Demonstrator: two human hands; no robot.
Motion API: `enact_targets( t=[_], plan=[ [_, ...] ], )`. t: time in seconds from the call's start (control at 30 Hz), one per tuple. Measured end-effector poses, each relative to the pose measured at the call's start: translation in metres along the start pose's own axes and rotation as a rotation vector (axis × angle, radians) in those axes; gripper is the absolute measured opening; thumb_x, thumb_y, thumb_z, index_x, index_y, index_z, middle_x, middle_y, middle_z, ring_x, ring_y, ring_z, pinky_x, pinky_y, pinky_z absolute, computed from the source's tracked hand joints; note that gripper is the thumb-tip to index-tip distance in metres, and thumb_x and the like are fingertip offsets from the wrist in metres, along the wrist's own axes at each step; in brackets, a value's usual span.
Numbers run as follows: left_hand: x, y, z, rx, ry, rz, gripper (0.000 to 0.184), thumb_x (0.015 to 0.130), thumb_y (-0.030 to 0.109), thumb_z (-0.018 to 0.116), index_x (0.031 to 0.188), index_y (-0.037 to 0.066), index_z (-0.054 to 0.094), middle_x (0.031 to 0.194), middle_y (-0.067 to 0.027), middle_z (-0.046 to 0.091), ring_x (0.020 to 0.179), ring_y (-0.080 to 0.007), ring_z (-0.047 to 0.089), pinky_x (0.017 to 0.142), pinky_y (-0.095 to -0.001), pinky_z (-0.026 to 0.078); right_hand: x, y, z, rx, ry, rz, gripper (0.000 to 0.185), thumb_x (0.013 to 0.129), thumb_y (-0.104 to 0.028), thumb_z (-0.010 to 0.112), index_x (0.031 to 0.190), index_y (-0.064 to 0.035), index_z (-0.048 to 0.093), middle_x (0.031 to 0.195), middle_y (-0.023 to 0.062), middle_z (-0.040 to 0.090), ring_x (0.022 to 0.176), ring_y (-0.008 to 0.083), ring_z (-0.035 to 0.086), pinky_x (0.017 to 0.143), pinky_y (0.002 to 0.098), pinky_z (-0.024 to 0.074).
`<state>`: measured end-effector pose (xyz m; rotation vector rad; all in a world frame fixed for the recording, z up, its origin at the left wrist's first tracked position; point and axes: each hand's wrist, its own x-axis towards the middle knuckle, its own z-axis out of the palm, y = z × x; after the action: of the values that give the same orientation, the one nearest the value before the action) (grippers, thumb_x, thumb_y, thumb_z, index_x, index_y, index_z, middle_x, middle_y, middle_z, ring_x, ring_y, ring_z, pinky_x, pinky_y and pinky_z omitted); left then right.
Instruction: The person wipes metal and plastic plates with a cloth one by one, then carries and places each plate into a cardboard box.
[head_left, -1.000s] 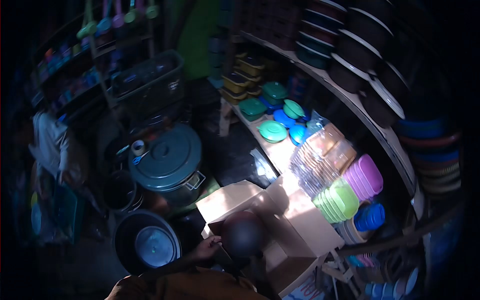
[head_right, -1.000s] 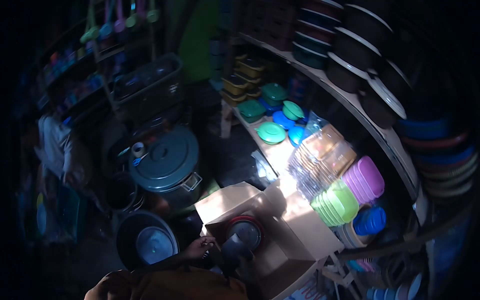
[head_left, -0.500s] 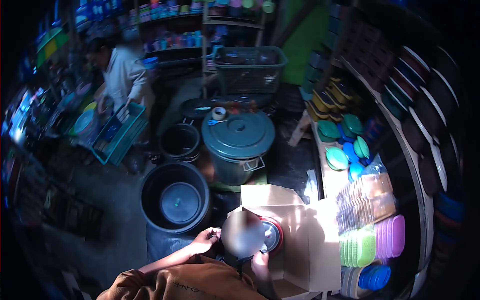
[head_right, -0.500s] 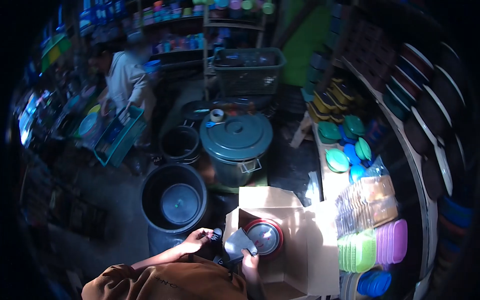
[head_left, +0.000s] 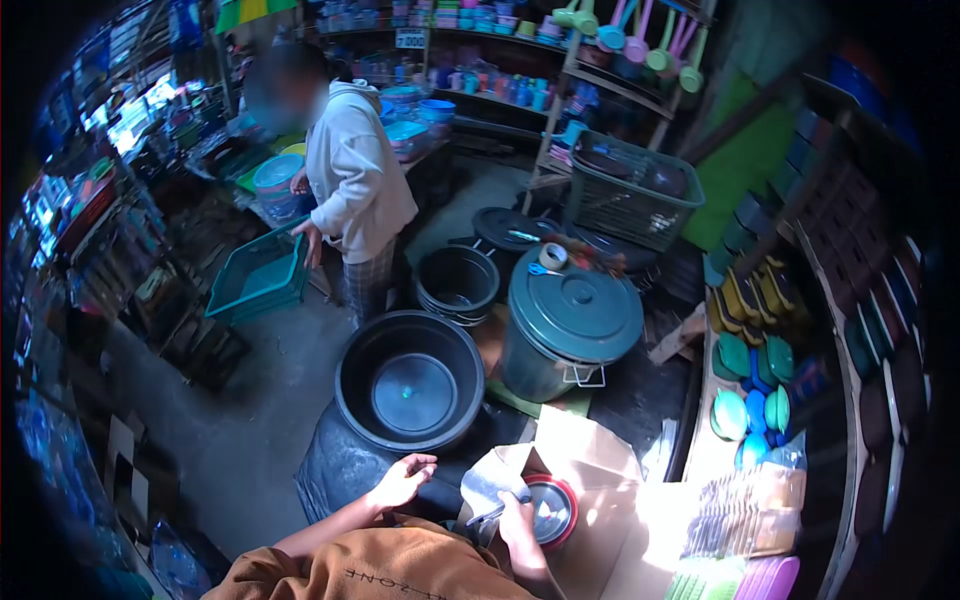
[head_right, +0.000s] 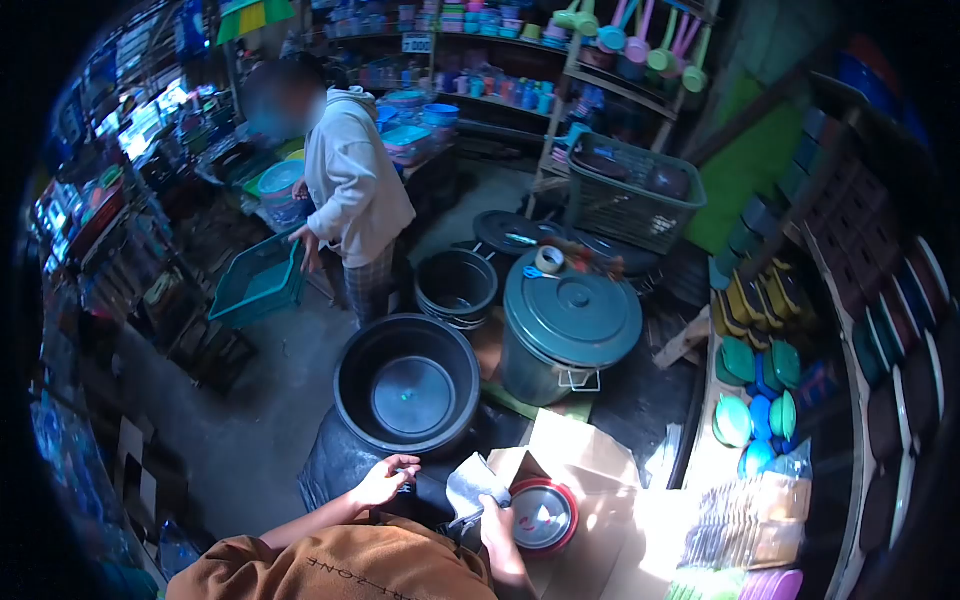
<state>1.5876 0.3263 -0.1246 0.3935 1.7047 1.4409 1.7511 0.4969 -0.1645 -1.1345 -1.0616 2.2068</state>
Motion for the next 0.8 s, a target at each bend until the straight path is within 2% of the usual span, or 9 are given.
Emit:
enact_targets(
  t=[0.03,0.07,0.1,0.13,0.3,0.43,0.6,0.8],
  plan=[
    [-0.002,0.001,-0.005,0.002,0.037,-0.029,0.035,0.091,0.014,0.050,0.122,-0.002,0.046,0.113,-0.0121,0.056,0.098,-0.0177,0.056,0.088,-0.0288,0.043,0.006,0.003,0.003,-0.010,-0.017,0.008,0.034,0.078,0.006,0.050,0.111,0.0036,0.054,0.106,0.0104,0.059,0.100,0.0208,0.057,0.088,0.0312,0.0450],
    [-0.003,-0.009,-0.010,-0.044,0.095,0.021,0.033,0.090,0.015,0.053,0.118,-0.001,0.049,0.103,-0.0075,0.059,0.089,-0.0135,0.055,0.083,-0.0286,0.045,0.014,0.009,0.004,-0.071,-0.097,-0.050,0.034,0.077,0.006,0.051,0.111,0.0034,0.054,0.106,0.0103,0.059,0.099,0.0213,0.057,0.087,0.0316,0.0455],
    [-0.004,-0.015,-0.015,-0.051,0.114,0.019,0.033,0.090,0.015,0.053,0.118,-0.001,0.049,0.103,-0.0075,0.059,0.089,-0.0135,0.055,0.083,-0.0286,0.045,0.020,0.011,0.009,-0.130,-0.177,-0.108,0.035,0.077,0.006,0.052,0.112,0.0031,0.054,0.106,0.0101,0.059,0.099,0.0217,0.057,0.086,0.0320,0.0460],
    [-0.006,-0.020,-0.021,-0.118,0.159,0.017,0.032,0.090,0.015,0.052,0.118,-0.001,0.050,0.105,-0.0085,0.059,0.089,-0.0140,0.055,0.083,-0.0286,0.045,0.026,0.014,0.015,-0.141,-0.138,-0.034,0.036,0.074,0.003,0.057,0.111,0.0019,0.055,0.105,0.0089,0.059,0.097,0.0211,0.057,0.085,0.0310,0.0458],
    [-0.011,-0.029,-0.050,-0.213,0.306,-0.014,0.029,0.091,0.012,0.052,0.117,-0.001,0.050,0.108,-0.0115,0.059,0.091,-0.0154,0.057,0.081,-0.0277,0.046,0.029,0.030,0.029,-0.191,-0.178,0.015,0.035,0.074,0.003,0.058,0.109,0.0021,0.055,0.104,0.0091,0.060,0.096,0.0206,0.057,0.083,0.0310,0.0463],
    [-0.010,-0.026,-0.077,-0.293,0.388,0.029,0.028,0.091,0.012,0.053,0.116,0.000,0.051,0.104,-0.0104,0.060,0.088,-0.0146,0.057,0.080,-0.0265,0.048,0.031,0.020,0.028,-0.217,-0.194,0.024,0.035,0.074,0.002,0.059,0.108,0.0023,0.056,0.104,0.0092,0.060,0.095,0.0202,0.058,0.082,0.0311,0.0468],
    [-0.006,-0.019,-0.116,-0.293,0.421,0.020,0.029,0.090,0.015,0.054,0.117,0.004,0.051,0.103,-0.0073,0.061,0.082,-0.0116,0.057,0.069,-0.0222,0.045,0.051,0.004,0.139,-0.257,-0.217,0.033,0.034,0.074,0.002,0.060,0.107,0.0026,0.056,0.103,0.0093,0.060,0.094,0.0196,0.058,0.081,0.0311,0.0474],
    [-0.010,-0.012,-0.167,-0.286,0.482,0.031,0.029,0.091,0.018,0.051,0.118,0.006,0.052,0.106,-0.0055,0.061,0.083,-0.0116,0.059,0.071,-0.0249,0.044,0.053,0.020,0.217,-0.312,-0.215,0.072,0.035,0.071,0.001,0.063,0.105,0.0027,0.056,0.100,0.0093,0.060,0.092,0.0191,0.058,0.077,0.0323,0.0491]
  ],
)
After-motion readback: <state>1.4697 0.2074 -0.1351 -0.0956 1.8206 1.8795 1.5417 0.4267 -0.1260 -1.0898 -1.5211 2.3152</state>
